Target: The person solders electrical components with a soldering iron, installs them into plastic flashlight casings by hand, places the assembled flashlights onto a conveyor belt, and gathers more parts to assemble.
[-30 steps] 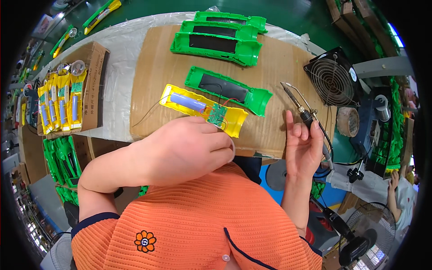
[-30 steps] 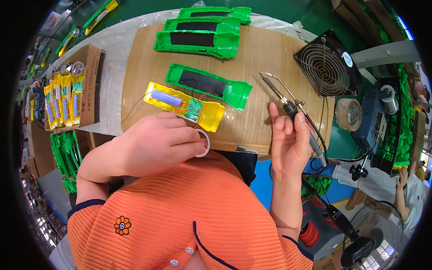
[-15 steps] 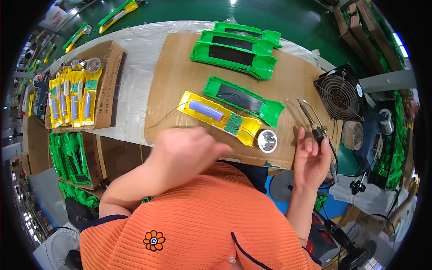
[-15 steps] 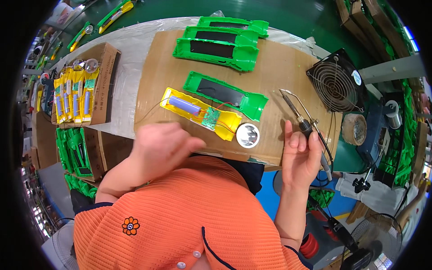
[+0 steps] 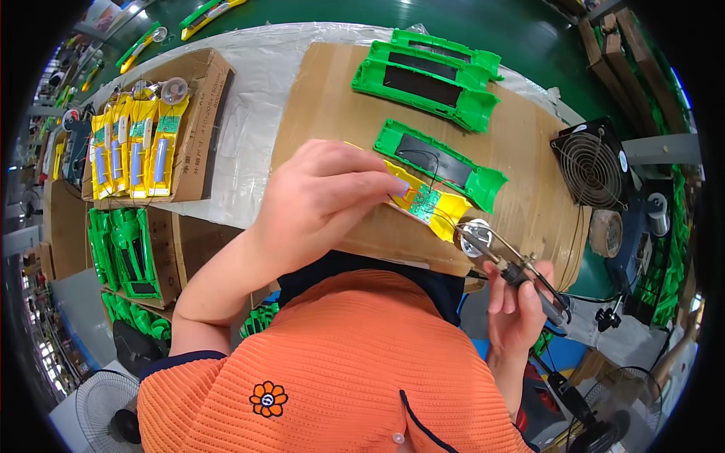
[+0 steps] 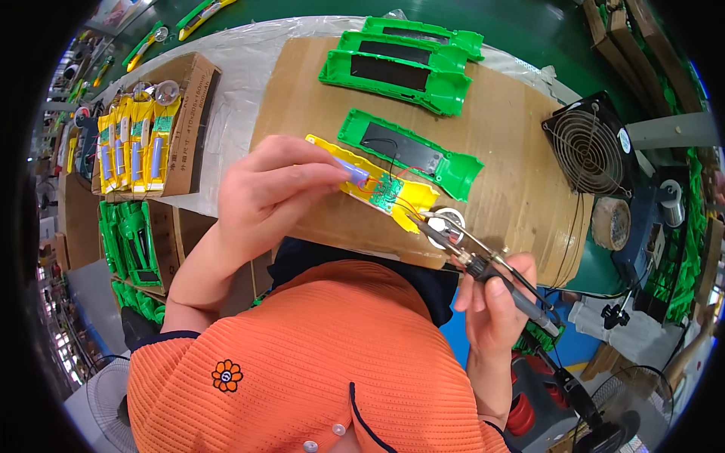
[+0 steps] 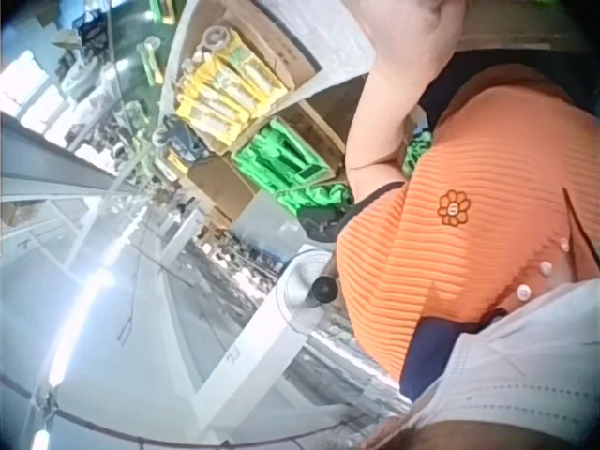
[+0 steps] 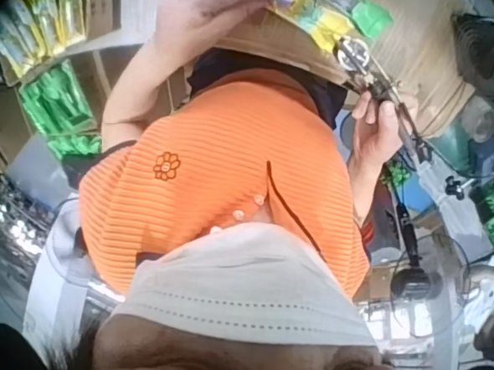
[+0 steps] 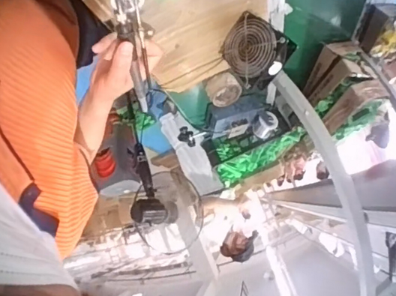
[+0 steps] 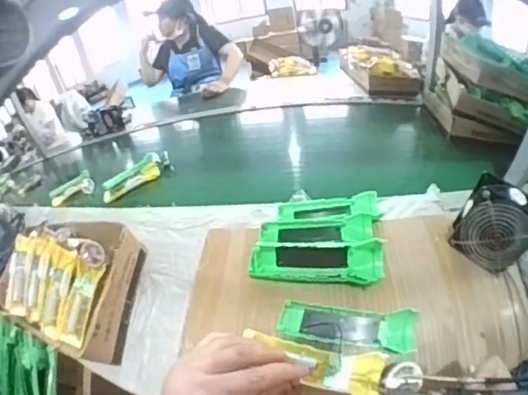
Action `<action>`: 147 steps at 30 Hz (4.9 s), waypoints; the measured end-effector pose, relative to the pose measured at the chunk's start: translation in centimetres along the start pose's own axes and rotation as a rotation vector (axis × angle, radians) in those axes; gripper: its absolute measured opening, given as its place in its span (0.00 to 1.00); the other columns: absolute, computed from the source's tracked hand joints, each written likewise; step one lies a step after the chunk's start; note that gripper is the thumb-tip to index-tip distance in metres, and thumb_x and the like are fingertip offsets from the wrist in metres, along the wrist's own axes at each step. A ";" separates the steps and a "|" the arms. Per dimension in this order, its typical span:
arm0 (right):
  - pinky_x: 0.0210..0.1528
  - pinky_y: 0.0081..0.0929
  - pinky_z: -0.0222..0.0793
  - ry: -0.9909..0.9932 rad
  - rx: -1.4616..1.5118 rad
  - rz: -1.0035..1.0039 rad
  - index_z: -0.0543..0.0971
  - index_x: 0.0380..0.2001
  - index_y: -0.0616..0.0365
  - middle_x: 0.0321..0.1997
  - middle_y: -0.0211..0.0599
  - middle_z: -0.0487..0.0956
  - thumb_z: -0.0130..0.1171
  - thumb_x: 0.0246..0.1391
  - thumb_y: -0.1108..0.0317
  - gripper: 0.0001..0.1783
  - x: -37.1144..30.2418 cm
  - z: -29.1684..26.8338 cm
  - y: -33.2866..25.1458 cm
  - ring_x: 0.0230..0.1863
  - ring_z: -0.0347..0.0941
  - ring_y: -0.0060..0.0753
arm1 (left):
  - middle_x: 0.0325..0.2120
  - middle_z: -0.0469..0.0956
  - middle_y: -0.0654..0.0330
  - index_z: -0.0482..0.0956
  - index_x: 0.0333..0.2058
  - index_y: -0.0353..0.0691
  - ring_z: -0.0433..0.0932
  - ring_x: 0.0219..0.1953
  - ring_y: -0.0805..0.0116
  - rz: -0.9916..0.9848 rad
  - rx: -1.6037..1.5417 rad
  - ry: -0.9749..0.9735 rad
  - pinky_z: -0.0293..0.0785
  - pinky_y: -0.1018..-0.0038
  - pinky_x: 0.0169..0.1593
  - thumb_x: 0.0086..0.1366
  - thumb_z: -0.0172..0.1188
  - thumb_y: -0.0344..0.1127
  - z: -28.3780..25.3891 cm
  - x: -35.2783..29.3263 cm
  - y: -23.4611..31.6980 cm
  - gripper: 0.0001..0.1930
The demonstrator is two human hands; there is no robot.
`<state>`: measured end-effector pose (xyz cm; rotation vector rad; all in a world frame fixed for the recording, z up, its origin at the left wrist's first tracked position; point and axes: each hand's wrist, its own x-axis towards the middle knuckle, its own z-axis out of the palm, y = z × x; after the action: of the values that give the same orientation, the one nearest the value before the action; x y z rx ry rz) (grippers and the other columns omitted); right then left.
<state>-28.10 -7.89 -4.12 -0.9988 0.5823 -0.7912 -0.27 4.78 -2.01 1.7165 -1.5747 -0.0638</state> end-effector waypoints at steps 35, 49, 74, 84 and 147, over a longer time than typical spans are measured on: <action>0.25 0.29 0.70 0.014 -0.088 0.167 0.66 0.37 0.61 0.28 0.42 0.74 0.56 0.58 0.75 0.09 1.3 0.8 0.6 0.21 0.66 0.23 | 0.27 0.76 0.62 0.80 0.29 0.45 0.76 0.33 0.59 0.093 0.092 -0.458 0.70 0.64 0.35 0.57 0.63 0.35 2.4 3.3 -0.3 0.03; 0.25 0.30 0.71 0.047 -0.126 0.133 0.66 0.35 0.61 0.24 0.37 0.72 0.58 0.58 0.74 0.10 1.1 1.5 0.6 0.21 0.66 0.25 | 0.27 0.77 0.63 0.80 0.30 0.45 0.76 0.33 0.60 0.100 0.128 -0.427 0.69 0.65 0.34 0.56 0.63 0.35 2.2 3.3 0.2 0.04; 0.52 0.33 0.65 0.213 0.291 -0.049 0.68 0.31 0.49 0.17 0.23 0.60 0.52 0.63 0.67 0.06 3.6 -3.5 0.1 0.21 0.60 0.21 | 0.34 0.78 0.60 0.79 0.40 0.41 0.76 0.40 0.59 0.242 0.633 -0.363 0.71 0.66 0.44 0.57 0.60 0.32 2.6 7.4 -0.4 0.10; 0.51 0.37 0.67 0.167 0.397 -0.100 0.68 0.36 0.49 0.19 0.24 0.61 0.49 0.65 0.68 0.02 3.6 -4.4 0.6 0.23 0.62 0.22 | 0.43 0.73 0.54 0.73 0.55 0.38 0.72 0.48 0.56 0.257 0.298 -0.634 0.67 0.61 0.55 0.53 0.67 0.41 -1.2 4.9 1.2 0.30; 0.49 0.44 0.76 1.525 -1.783 0.262 0.85 0.36 0.57 0.42 0.46 0.84 0.66 0.48 0.50 0.21 5.2 -42.3 -31.1 0.45 0.80 0.48 | 0.29 0.73 0.60 0.76 0.39 0.33 0.69 0.28 0.73 -0.554 -1.258 0.122 0.67 0.77 0.34 0.72 0.54 0.40 12.1 2.1 3.4 0.13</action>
<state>-66.19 -43.24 5.05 -1.6187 3.0008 -0.5140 -8.89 -2.80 -7.43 0.9996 -0.5943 -0.9758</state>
